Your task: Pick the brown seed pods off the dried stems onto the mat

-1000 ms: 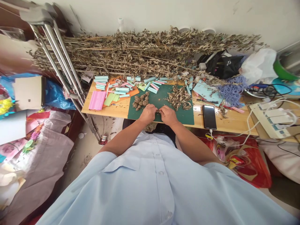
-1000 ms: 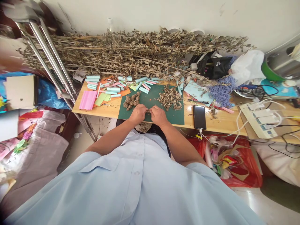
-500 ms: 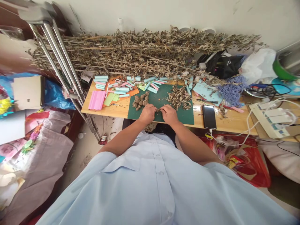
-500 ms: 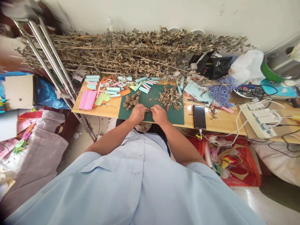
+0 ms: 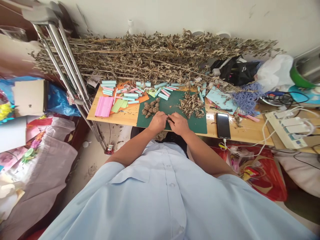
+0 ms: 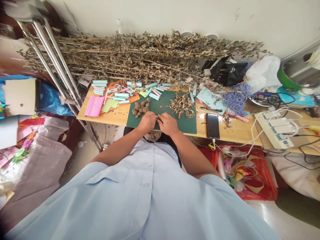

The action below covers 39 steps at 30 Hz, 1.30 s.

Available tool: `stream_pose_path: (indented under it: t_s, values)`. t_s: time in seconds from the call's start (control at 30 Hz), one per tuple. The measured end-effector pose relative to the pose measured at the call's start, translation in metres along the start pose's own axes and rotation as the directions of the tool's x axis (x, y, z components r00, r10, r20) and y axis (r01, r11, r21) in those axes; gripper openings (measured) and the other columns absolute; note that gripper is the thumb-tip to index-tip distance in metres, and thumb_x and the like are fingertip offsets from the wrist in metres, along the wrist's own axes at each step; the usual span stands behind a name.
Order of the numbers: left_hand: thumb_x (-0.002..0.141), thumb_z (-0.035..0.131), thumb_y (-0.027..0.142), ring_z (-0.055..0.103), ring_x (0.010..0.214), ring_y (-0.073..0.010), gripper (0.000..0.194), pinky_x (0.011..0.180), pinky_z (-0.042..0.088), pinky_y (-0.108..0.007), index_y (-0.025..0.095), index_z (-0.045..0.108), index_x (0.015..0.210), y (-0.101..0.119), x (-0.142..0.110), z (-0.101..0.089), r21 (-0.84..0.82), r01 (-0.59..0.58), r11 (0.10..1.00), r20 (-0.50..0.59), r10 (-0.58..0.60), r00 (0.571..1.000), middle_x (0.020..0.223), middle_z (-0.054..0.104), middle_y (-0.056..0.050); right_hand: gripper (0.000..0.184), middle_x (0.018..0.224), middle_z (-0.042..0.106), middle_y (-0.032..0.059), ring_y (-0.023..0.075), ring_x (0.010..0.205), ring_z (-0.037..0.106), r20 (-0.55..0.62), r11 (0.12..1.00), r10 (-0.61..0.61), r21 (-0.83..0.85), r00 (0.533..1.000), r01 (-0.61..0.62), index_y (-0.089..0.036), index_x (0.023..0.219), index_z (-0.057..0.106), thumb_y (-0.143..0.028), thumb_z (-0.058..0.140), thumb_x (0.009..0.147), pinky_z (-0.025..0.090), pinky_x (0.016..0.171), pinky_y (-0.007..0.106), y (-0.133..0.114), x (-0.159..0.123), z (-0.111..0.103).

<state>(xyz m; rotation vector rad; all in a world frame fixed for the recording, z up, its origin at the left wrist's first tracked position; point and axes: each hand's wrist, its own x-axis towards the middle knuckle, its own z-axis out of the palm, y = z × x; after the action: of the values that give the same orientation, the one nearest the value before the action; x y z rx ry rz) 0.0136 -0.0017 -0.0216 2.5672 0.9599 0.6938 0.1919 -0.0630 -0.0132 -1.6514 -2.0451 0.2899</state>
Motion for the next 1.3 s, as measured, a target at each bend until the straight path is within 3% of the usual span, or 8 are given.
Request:
stream_pose_path:
  t_s: [0.23, 0.43, 0.73, 1.3]
  values:
    - [0.095, 0.049, 0.019, 0.058, 0.103, -0.0265, 0.027, 0.095, 0.048, -0.042, 0.014, 0.069, 0.113, 0.0033, 0.0004, -0.0051, -0.032, 0.021, 0.999, 0.014, -0.02, 1.0, 0.102, 0.066, -0.013, 0.032, 0.112, 0.068, 0.0093, 0.0249, 0.101, 0.062, 0.046, 0.997, 0.044, -0.07, 0.998, -0.041, -0.025, 0.12, 0.073, -0.022, 0.049, 0.099, 0.05, 0.081, 0.033, 0.0016, 0.0043, 0.001]
    - [0.1, 0.044, 0.024, 0.058, 0.097, -0.0247, 0.029, 0.093, 0.048, -0.04, 0.016, 0.072, 0.099, 0.0003, 0.0017, -0.0025, -0.026, 0.021, 0.999, 0.012, -0.021, 1.0, 0.096, 0.066, -0.012, 0.031, 0.111, 0.069, 0.0105, 0.0252, 0.101, 0.063, 0.03, 0.996, 0.062, -0.062, 0.998, -0.06, -0.021, 0.122, 0.072, -0.025, 0.05, 0.099, 0.05, 0.084, 0.034, 0.0014, 0.0074, -0.0014]
    - [0.096, 0.042, 0.017, 0.058, 0.091, -0.0247, 0.031, 0.089, 0.048, -0.04, 0.016, 0.072, 0.087, 0.0031, 0.0058, -0.0011, -0.012, 0.067, 0.998, 0.008, -0.067, 0.998, 0.09, 0.066, -0.012, 0.029, 0.101, 0.07, 0.0089, 0.0218, 0.096, 0.063, -0.015, 0.999, 0.028, -0.039, 0.999, -0.029, -0.021, 0.1, 0.074, -0.028, 0.046, 0.102, 0.048, 0.08, 0.03, -0.0012, 0.0067, 0.0007]
    - [0.099, 0.047, 0.023, 0.059, 0.096, -0.024, 0.026, 0.091, 0.048, -0.039, 0.016, 0.072, 0.097, 0.001, 0.0043, -0.0047, -0.108, 0.087, 0.99, 0.014, -0.086, 0.996, 0.094, 0.068, -0.012, 0.026, 0.099, 0.069, 0.0096, 0.0234, 0.094, 0.063, -0.059, 1.0, 0.015, 0.012, 0.998, -0.014, -0.021, 0.097, 0.069, -0.03, 0.045, 0.102, 0.05, 0.082, 0.033, 0.0043, 0.004, 0.004]
